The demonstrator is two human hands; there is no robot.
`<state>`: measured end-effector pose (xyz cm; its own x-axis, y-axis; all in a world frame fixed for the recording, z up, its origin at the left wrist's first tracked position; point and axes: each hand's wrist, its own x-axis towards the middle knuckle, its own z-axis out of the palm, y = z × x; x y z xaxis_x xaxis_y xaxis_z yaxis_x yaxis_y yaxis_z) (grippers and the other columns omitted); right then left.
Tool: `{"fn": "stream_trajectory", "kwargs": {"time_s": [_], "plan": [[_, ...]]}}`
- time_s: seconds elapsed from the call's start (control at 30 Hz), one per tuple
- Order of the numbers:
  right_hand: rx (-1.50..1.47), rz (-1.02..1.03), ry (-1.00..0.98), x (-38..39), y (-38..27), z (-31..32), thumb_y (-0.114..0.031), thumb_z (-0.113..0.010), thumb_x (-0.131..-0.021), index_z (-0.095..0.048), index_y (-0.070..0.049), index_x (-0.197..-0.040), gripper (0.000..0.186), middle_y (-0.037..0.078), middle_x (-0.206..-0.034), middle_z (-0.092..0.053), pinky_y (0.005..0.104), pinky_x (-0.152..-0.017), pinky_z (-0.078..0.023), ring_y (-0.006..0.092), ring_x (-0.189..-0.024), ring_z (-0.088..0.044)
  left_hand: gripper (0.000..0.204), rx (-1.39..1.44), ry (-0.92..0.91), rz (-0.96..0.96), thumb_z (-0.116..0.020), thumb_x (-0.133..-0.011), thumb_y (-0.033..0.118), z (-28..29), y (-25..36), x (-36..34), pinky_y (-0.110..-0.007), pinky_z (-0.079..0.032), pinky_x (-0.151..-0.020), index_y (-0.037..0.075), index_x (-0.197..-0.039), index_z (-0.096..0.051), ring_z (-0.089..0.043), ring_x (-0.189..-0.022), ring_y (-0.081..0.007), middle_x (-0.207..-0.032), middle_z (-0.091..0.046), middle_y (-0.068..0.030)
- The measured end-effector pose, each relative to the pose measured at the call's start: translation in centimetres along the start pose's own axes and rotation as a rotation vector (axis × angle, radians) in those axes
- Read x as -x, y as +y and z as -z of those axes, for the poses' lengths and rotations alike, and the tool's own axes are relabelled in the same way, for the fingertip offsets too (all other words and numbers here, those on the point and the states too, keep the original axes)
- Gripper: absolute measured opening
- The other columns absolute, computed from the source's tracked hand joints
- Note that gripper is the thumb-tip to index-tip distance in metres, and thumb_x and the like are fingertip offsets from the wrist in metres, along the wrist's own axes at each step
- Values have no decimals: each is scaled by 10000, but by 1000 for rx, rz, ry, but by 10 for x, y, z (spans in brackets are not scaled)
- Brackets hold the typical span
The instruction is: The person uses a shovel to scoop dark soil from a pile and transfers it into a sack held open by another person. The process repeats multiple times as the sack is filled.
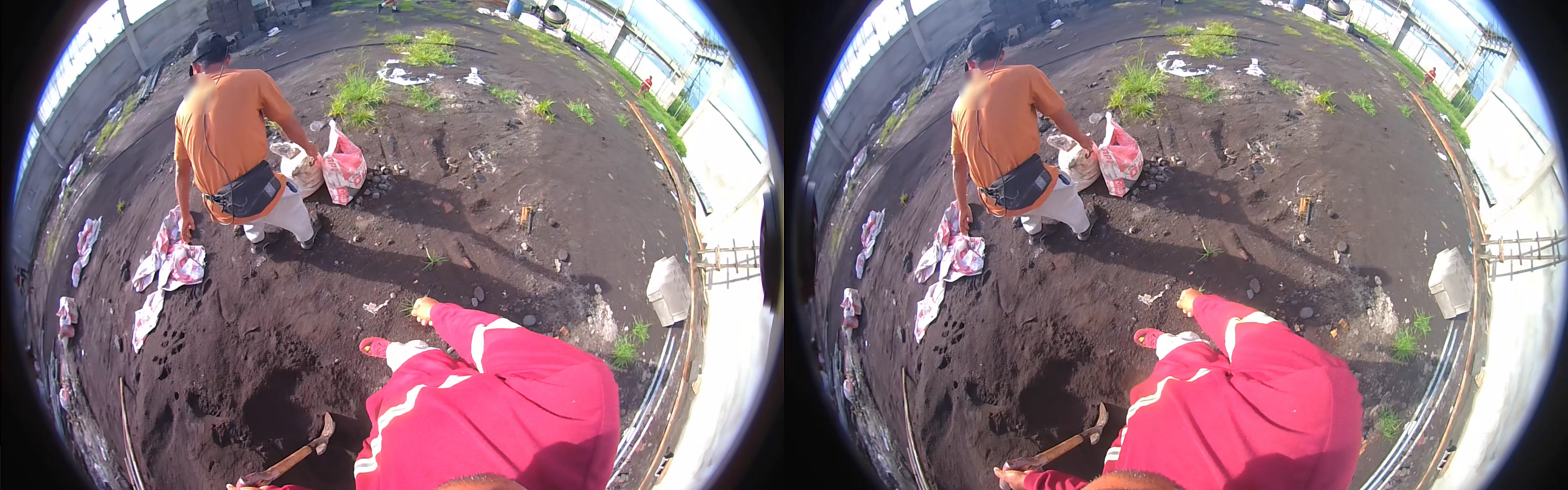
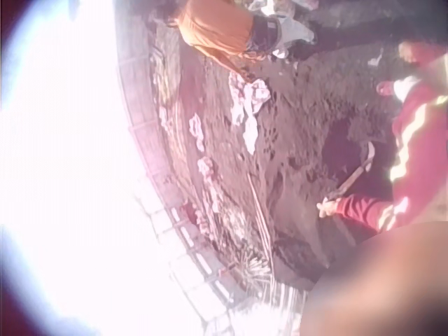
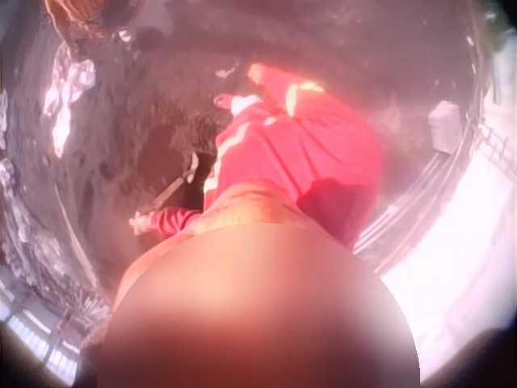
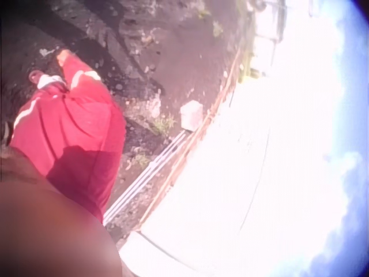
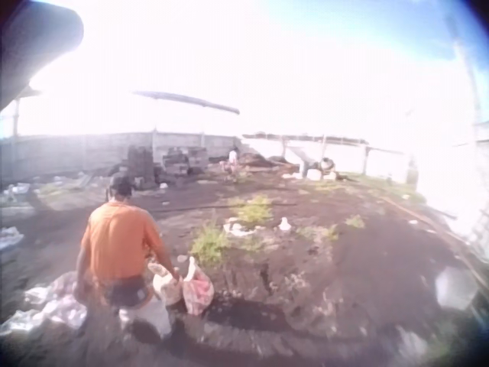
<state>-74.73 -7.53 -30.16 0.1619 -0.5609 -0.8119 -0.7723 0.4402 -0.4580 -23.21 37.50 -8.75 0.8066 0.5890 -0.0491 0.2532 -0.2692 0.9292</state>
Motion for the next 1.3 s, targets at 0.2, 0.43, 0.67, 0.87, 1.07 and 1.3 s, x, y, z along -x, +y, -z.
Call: {"fn": "stream_trajectory", "kwargs": {"time_s": [0.2, 0.43, 0.67, 0.87, 1.07, 1.3], "plan": [[-125, -31, 57, 5, 28, -4, -243, -616, -851, -652, -24, -739, 248, 85, -644, -639, 342, -492, -504, 205, -513, -615, 482, 199, -75, 210, -729, -734, 508, -6, -24, -25, -334, -512, -576, 39, -829, -674, -601, -710, -207, -860, -637, -79], [11, -85, 103, 23, 52, 6, -268, -607, -871, -667, -30, -760, 269, 75, -640, -636, 360, -503, -500, 206, -507, -605, 454, 234, -45, 244, -742, -742, 469, -10, -46, -44, -332, -524, -577, 23, -791, -670, -591, -676, -203, -829, -634, -76], [61, -53, 26, 28, 45, 8, -287, -610, -837, -644, -114, -854, 177, 18, -721, -660, 340, -443, -475, 156, -533, -618, 445, 333, -74, 260, -726, -758, 465, 1, -51, -38, -323, -520, -563, 24, -778, -667, -600, -657, -202, -762, -623, -70], [15, 5, 44, 27, 21, 2, -255, -606, -872, -635, -73, -795, 200, 50, -660, -640, 323, -443, -479, 173, -495, -604, 469, 241, -59, 251, -740, -756, 471, 32, -36, 2, -321, -522, -583, 9, -785, -662, -602, -658, -201, -776, -623, -77], [138, 28, -8, 22, 2, 0, -265, -584, -898, -594, -120, -913, 146, 11, -725, -628, 303, -436, -460, 139, -536, -598, 490, 233, -23, 237, -736, -748, 506, 54, -42, 19, -296, -456, -502, 25, -791, -648, -575, -617, -179, -761, -602, -62], [73, 49, 21, 14, -7, -11, -227, -597, -870, -642, -36, -771, 220, 71, -668, -652, 344, -518, -508, 188, -521, -618, 509, 274, 19, 209, -734, -732, 531, 70, -67, 12, -270, -408, -463, 38, -805, -633, -563, -587, -166, -734, -592, -53]]}}
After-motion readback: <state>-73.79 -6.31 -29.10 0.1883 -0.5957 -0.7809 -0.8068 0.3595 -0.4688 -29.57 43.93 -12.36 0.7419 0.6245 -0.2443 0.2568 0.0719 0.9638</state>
